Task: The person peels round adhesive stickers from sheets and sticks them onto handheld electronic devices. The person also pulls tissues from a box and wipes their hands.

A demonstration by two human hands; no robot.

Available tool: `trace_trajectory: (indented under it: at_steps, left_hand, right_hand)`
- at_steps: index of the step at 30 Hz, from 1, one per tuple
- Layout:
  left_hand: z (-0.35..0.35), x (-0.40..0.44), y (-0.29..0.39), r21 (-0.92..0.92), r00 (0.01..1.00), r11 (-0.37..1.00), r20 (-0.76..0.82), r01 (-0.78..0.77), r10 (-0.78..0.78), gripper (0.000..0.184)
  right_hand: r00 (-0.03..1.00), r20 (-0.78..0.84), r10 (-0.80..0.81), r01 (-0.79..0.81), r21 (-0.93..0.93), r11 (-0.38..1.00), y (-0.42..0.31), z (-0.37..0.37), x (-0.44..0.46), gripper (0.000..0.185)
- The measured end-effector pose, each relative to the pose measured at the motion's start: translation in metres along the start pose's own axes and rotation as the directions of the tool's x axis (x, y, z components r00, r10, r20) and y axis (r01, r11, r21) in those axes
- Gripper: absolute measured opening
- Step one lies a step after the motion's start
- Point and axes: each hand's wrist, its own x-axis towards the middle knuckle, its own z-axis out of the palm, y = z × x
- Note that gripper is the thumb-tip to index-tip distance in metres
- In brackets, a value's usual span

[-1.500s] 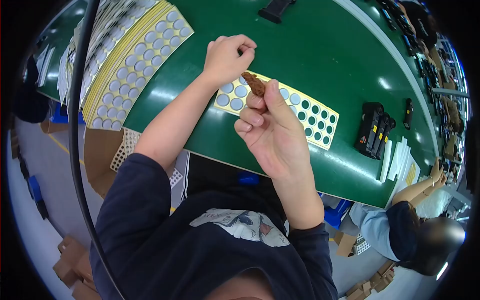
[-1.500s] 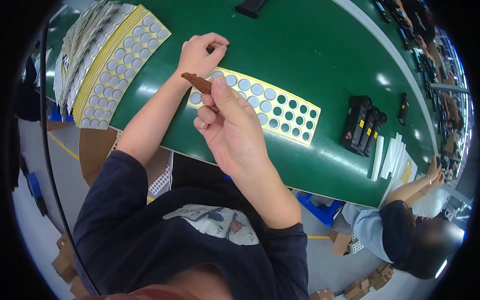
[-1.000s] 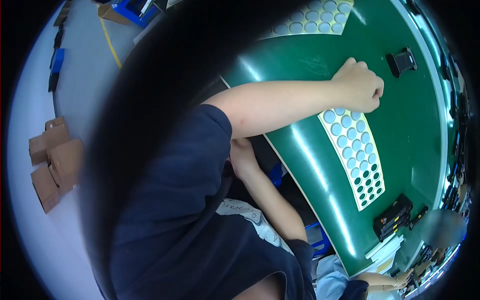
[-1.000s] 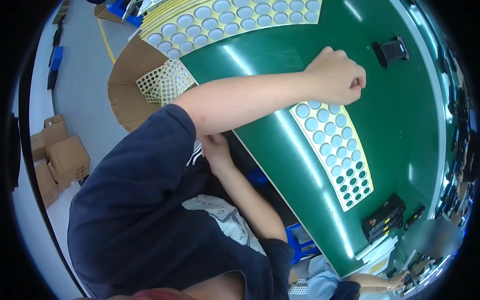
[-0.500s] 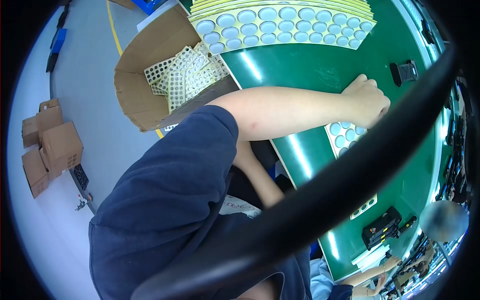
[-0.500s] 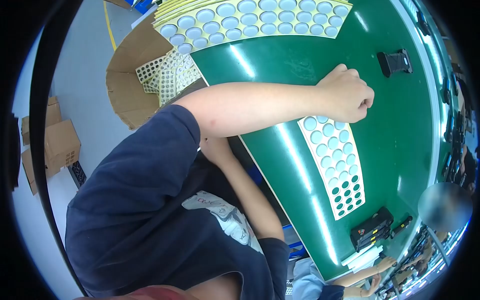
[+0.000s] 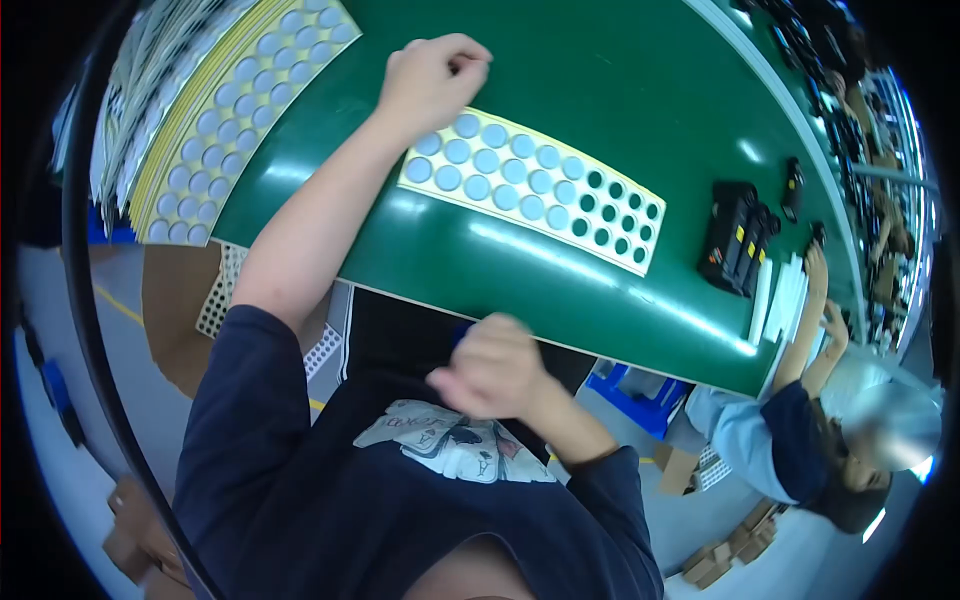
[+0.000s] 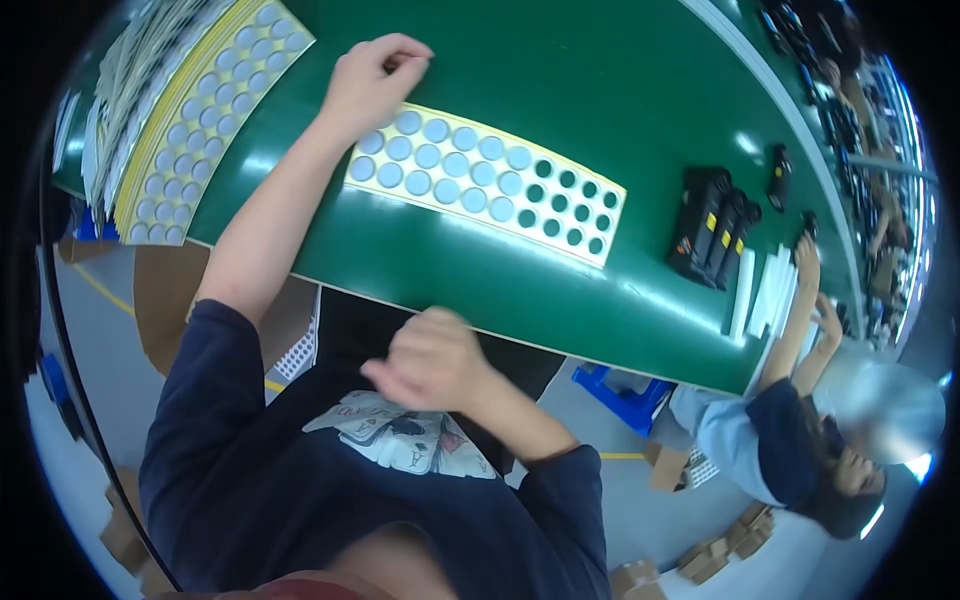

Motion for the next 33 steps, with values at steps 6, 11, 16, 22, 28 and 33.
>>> trace_trajectory:
  at_steps: [6,11,16,22,28,33]
  left_hand:
    - [-0.007,0.034,-0.007,0.395,0.935,0.898,-0.2,-0.196,0.293,0.039]
    - [0.0,0.12,-0.024,0.772,0.904,0.631,-0.214,-0.076,0.37,0.07]
    - [-0.013,0.173,-0.026,0.719,0.963,0.641,-0.181,0.269,-0.201,0.063]
    - [0.005,0.152,0.004,-0.245,0.923,0.891,0.155,0.381,-0.352,0.031]
    - [0.034,0.034,0.058,-0.816,0.938,0.464,0.293,0.346,-0.184,0.085]
    - [0.039,-0.05,0.095,-0.731,0.812,0.374,0.571,0.57,-0.121,0.112]
  right_hand:
    - [0.947,-0.242,0.21,-0.288,-0.359,0.888,0.058,-0.096,0.031,0.018]
    - [0.972,-0.088,0.219,-0.235,-0.403,0.885,0.101,-0.095,0.028,0.031]
    - [0.972,-0.028,0.232,-0.222,-0.418,0.881,0.105,-0.101,0.02,0.034]
    - [0.981,-0.047,0.189,-0.188,-0.468,0.864,0.104,-0.1,0.018,0.031]
    - [0.973,-0.147,0.179,-0.201,-0.147,0.968,0.111,-0.107,0.012,0.028]
    - [0.689,-0.592,0.419,-0.276,0.32,0.906,0.104,-0.106,0.016,0.03]
